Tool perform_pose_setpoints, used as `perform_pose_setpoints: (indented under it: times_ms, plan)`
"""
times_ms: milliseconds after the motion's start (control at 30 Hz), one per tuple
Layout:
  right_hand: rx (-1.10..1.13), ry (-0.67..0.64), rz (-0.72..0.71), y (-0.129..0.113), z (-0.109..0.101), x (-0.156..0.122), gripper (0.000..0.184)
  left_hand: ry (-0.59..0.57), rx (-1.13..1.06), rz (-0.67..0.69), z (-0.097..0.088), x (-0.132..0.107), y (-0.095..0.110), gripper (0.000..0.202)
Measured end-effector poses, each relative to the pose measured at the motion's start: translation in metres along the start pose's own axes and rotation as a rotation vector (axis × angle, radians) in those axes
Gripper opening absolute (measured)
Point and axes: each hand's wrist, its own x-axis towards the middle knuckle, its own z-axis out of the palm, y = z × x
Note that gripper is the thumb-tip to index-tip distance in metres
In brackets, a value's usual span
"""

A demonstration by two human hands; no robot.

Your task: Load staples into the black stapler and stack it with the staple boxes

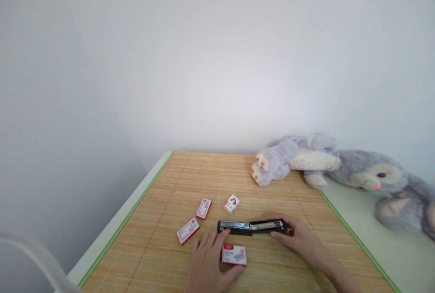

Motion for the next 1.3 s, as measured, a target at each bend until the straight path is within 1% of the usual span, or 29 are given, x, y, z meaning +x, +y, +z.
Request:
perform_pose_setpoints:
  times_ms: [67,167,267,333,433,533,700,800,833,933,967,1033,1100,1200,1233,1300]
  plan:
    - [0.099,-0.046,-0.023,-0.007,0.007,0.003,0.042,0.022,0.004,-0.008,0.002,0.0,0.002,0.075]
    - [0.12,-0.052,-0.058,-0.027,0.021,0.011,0.039,0.037,0.001,-0.026,0.003,0.0,0.005,0.07]
    - [0.053,-0.027,-0.117,-0.051,0.037,0.022,0.037,0.034,-0.002,-0.04,0.001,0.001,0.009,0.067]
    - [-0.015,-0.013,-0.187,-0.065,0.05,0.029,0.031,0.027,-0.003,-0.044,-0.001,0.001,0.011,0.067]
    - [-0.158,-0.062,-0.263,-0.082,0.068,0.037,0.018,0.016,-0.001,-0.048,-0.002,0.001,0.012,0.067]
    - [-0.291,-0.118,-0.271,-0.091,0.082,0.043,0.008,0.026,0.004,-0.036,-0.002,0.0,0.011,0.063]
    - [-0.366,-0.147,-0.235,-0.094,0.094,0.048,0.003,0.052,0.027,0.011,-0.002,-0.002,0.013,0.046]
    - [-0.392,-0.154,-0.214,-0.093,0.095,0.047,0.009,0.023,0.025,0.056,-0.002,-0.003,0.014,0.042]
    - [-0.397,-0.152,-0.209,-0.092,0.093,0.046,0.011,-0.001,0.022,0.073,-0.002,-0.003,0.013,0.044]
    - [-0.408,-0.126,-0.192,-0.086,0.086,0.04,0.012,-0.063,0.027,0.11,0.0,-0.004,0.01,0.06]
    - [-0.41,-0.112,-0.184,-0.084,0.083,0.037,0.012,-0.069,0.034,0.116,0.001,-0.005,0.008,0.064]
    - [-0.414,-0.086,-0.166,-0.078,0.075,0.031,0.012,-0.054,0.042,0.112,0.002,-0.007,0.004,0.065]
    - [-0.412,-0.055,-0.144,-0.072,0.067,0.024,0.015,-0.009,0.037,0.059,0.002,-0.009,0.002,0.06]
    - [-0.386,-0.01,-0.111,-0.061,0.056,0.015,0.019,0.063,0.012,-0.095,-0.004,-0.009,0.001,0.053]
    - [-0.371,0.004,-0.095,-0.057,0.054,0.012,0.021,0.072,0.001,-0.145,-0.006,-0.009,0.001,0.054]
    - [-0.348,0.031,-0.048,-0.05,0.05,0.005,0.025,0.054,-0.027,-0.212,-0.012,-0.009,-0.002,0.066]
